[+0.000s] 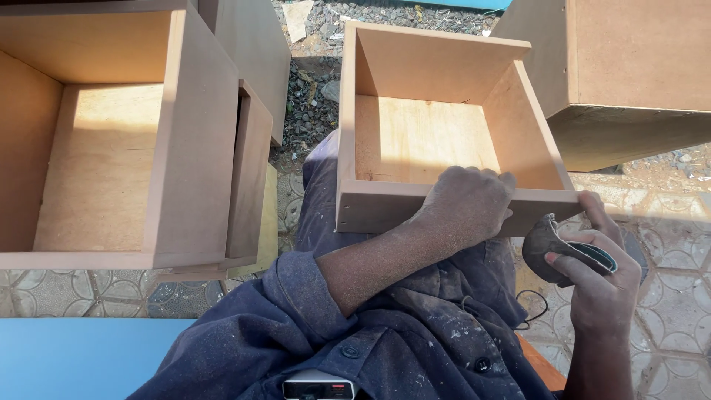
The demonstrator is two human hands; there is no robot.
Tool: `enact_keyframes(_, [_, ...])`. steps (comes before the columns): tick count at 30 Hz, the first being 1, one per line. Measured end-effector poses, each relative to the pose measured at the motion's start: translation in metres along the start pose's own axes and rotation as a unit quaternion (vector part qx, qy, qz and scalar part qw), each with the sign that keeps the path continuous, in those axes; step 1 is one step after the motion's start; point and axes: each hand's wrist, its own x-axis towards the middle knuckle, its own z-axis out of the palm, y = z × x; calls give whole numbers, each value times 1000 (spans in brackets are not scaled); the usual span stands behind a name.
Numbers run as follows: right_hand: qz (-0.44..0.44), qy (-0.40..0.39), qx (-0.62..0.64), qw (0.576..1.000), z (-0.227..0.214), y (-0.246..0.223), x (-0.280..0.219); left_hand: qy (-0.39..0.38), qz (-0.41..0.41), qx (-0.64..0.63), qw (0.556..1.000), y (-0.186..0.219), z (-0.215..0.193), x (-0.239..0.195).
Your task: The person holds a small wooden box on their lap and sands the edges and corners using a sanding block. They rotate the box to access different sides while smoothing the wood surfaces.
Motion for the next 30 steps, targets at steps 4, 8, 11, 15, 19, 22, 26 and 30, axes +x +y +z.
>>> enact_keyframes(4, [-9, -42, -75, 996, 6, -24, 17, 44, 19, 58, 997, -13, -21, -31])
enact_keyframes(8, [-105, -225, -144, 958, 34, -37, 42, 79, 28, 163, 983, -30, -57, -73])
enact_keyframes(11, [-142, -279, -173, 934, 61, -32, 52, 85, 21, 187, 978, -49, -87, -99])
enact_keyframes(15, [-165, -276, -168, 932, 67, -30, 61, 118, 46, 53, 991, -86, -110, -120])
enact_keyframes(19, [-156, -297, -154, 929, 65, -27, 65, 79, 62, -100, 990, -114, -125, -117])
enact_keyframes(22, [-149, -301, -157, 929, 63, -25, 68, 68, 55, -182, 979, -137, -121, -107])
enact_keyframes(26, [-138, -294, -156, 933, 61, -24, 67, 49, -20, -203, 978, -159, -122, -94])
enact_keyframes(30, [-148, -288, -159, 933, 57, -16, 65, 118, -16, -146, 982, -157, -114, -90])
